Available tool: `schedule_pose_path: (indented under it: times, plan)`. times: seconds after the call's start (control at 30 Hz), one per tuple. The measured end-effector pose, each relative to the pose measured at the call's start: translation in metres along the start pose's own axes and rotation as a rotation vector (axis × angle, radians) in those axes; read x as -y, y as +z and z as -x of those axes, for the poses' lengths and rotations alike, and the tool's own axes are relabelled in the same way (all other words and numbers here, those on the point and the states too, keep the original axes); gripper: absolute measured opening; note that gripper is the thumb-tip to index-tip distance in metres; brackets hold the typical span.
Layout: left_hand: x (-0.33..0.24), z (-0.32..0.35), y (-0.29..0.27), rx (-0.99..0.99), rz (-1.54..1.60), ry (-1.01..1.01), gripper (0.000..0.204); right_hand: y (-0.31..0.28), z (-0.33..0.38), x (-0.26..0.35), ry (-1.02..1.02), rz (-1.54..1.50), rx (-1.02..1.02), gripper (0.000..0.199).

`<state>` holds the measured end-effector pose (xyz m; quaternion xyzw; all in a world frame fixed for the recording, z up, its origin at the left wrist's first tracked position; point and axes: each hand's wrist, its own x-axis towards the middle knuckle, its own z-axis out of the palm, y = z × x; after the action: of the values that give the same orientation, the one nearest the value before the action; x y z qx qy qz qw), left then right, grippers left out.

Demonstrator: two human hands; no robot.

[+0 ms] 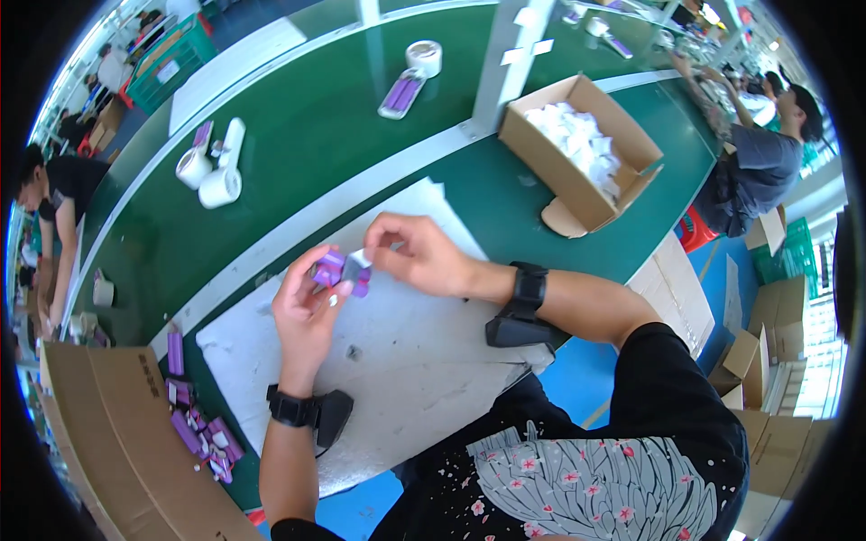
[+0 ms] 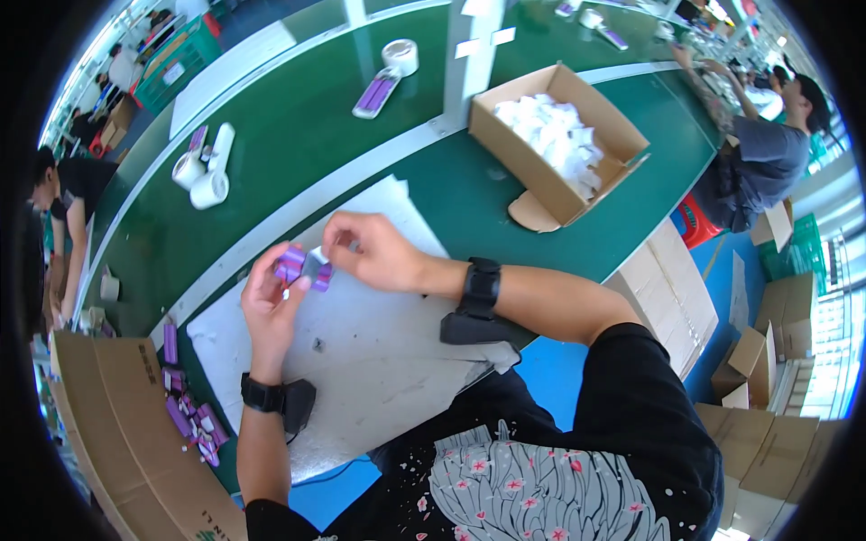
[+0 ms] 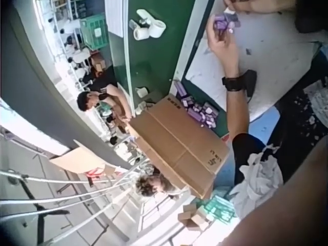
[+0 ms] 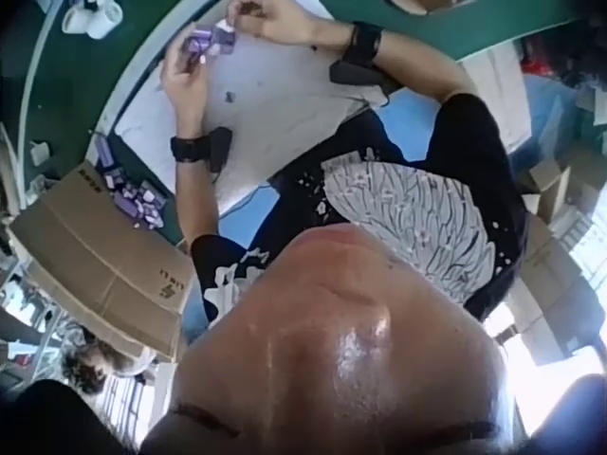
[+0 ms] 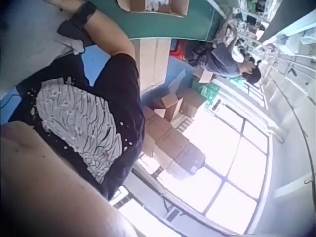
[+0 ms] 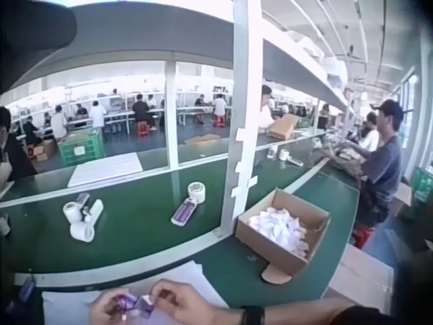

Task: The person connects a battery pack to a circuit board inside a fan housing, inserts the battery into the housing, and then applies adhesive tape to another battery pack.

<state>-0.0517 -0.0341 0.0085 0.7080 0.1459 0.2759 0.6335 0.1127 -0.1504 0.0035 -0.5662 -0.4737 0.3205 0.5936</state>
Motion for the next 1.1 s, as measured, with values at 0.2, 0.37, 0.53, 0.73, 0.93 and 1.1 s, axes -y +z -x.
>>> schedule_pose_path:
  times: [0.2,0.37,0.53,0.73,0.93,1.1]
  plan:
    - [-0.002,-0.001,0.000,0.019,0.036,-0.024,0.045,0.005,0.001,0.004,0.081,-0.061,0.004,0.008]
    - [-0.002,-0.003,-0.001,0.062,0.067,-0.004,0.043,0.003,-0.001,0.010,0.108,0.011,0.038,0.009]
    - [-0.001,-0.004,0.002,0.073,0.091,0.012,0.042,0.001,0.002,0.007,0.116,0.069,0.062,0.010]
    - [-0.001,-0.003,0.003,0.083,0.088,0.010,0.043,0.001,0.003,0.009,0.131,0.093,0.062,0.011]
    - [-0.002,-0.003,0.004,0.102,0.107,0.013,0.044,0.000,0.004,0.007,0.134,0.036,0.043,0.009]
    - [-0.001,-0.002,0.004,0.062,0.101,0.030,0.045,0.001,0.005,0.012,0.023,0.114,0.058,0.009]
